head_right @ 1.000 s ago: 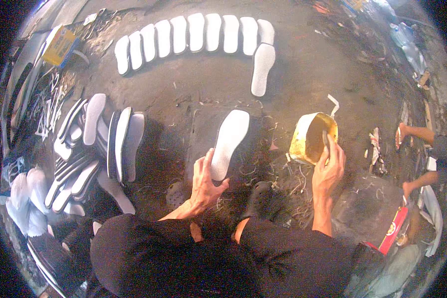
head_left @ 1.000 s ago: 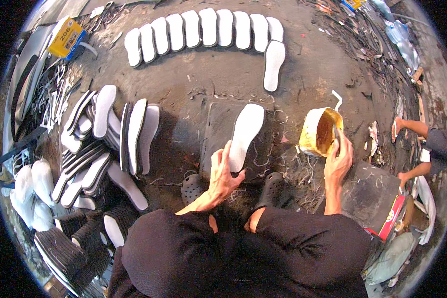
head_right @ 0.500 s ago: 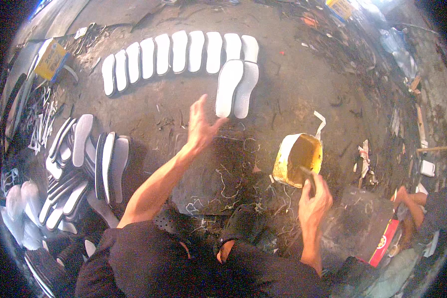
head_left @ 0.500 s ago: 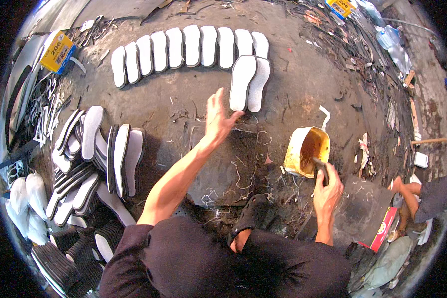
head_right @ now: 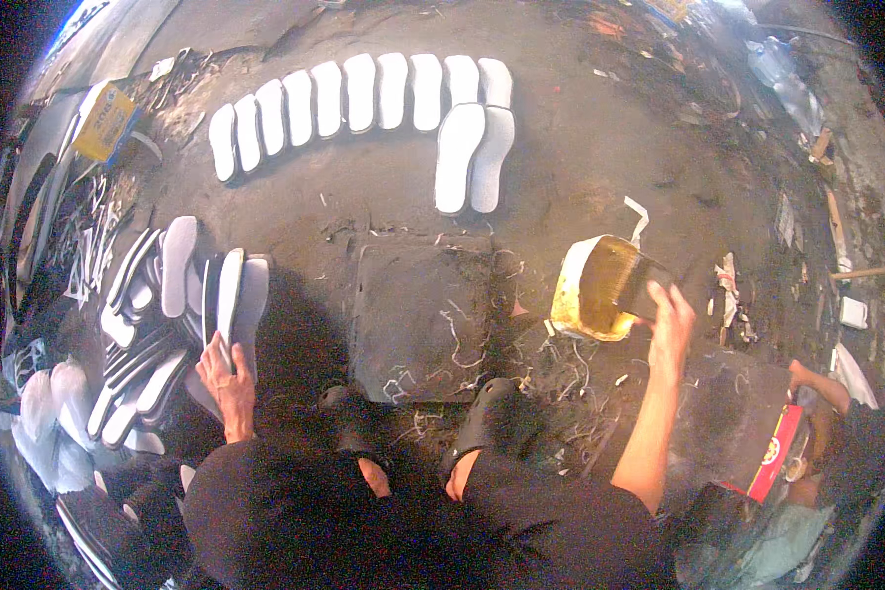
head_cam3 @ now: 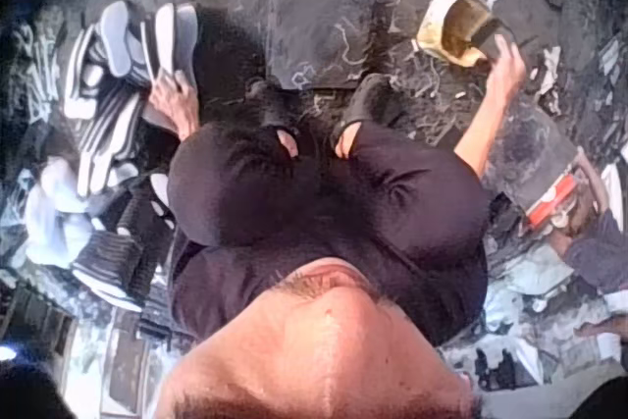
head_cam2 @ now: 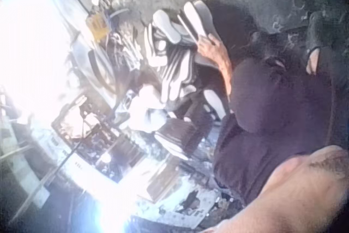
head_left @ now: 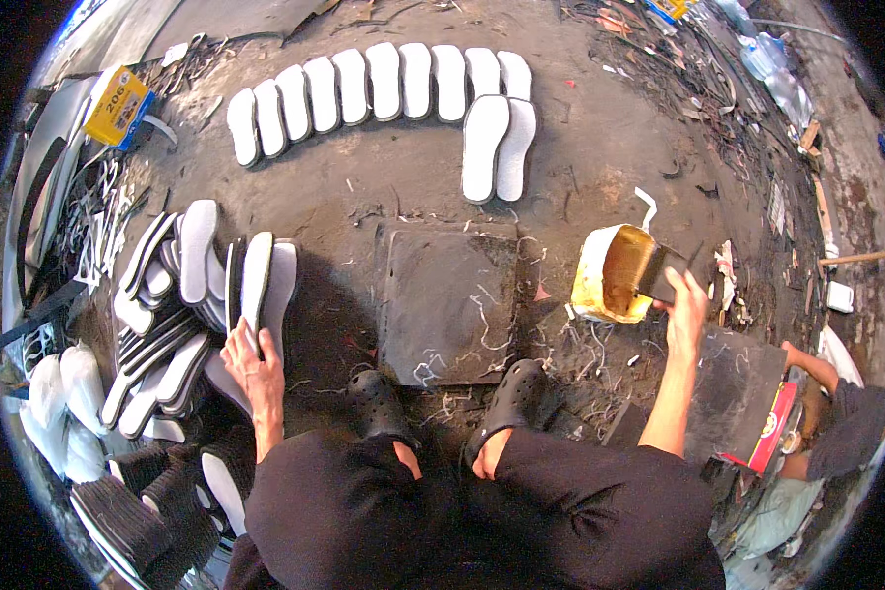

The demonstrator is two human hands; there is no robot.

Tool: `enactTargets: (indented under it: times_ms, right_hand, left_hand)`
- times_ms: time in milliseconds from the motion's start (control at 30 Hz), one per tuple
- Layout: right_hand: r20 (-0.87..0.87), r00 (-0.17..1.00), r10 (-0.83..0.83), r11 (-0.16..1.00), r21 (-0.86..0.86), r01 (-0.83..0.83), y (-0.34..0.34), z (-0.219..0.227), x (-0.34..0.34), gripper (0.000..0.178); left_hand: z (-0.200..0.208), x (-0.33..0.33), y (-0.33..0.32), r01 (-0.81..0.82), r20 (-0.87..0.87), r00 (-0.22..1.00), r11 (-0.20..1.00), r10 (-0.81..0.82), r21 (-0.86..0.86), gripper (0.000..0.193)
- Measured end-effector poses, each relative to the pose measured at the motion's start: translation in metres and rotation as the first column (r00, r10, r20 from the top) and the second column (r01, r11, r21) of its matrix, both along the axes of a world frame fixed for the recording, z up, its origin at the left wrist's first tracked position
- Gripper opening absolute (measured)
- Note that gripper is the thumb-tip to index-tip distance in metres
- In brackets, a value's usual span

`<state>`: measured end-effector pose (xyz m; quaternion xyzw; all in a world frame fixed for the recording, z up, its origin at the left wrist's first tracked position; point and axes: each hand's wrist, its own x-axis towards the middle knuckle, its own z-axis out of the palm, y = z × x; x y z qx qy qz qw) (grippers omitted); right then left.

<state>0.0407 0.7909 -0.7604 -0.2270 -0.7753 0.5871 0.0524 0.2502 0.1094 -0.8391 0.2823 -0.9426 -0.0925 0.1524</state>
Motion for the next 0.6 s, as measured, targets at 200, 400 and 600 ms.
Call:
enactTargets:
  times_ms: [200, 400, 600]
  right_hand:
    - [0.298, 0.900, 0.319, 0.945, -0.028, -0.326, -0.074, 0.031, 0.083, 0.032]
    - [-0.100, 0.908, 0.406, 0.914, 0.038, -0.404, -0.191, 0.147, 0.043, 0.029]
    - [-0.159, 0.840, 0.519, 0.855, 0.111, -0.507, -0.290, 0.014, 0.008, 0.032]
  left_hand:
    - [0.017, -0.009, 0.015, -0.042, -0.061, 0.997, 0.976, 0.056, 0.215, 0.052]
    - [0.045, -0.050, 0.118, 0.190, -0.374, 0.919, 0.972, -0.126, 0.138, 0.064]
    - [-0.029, -0.045, 0.236, 0.473, -0.132, 0.873, 0.747, -0.470, 0.467, 0.080]
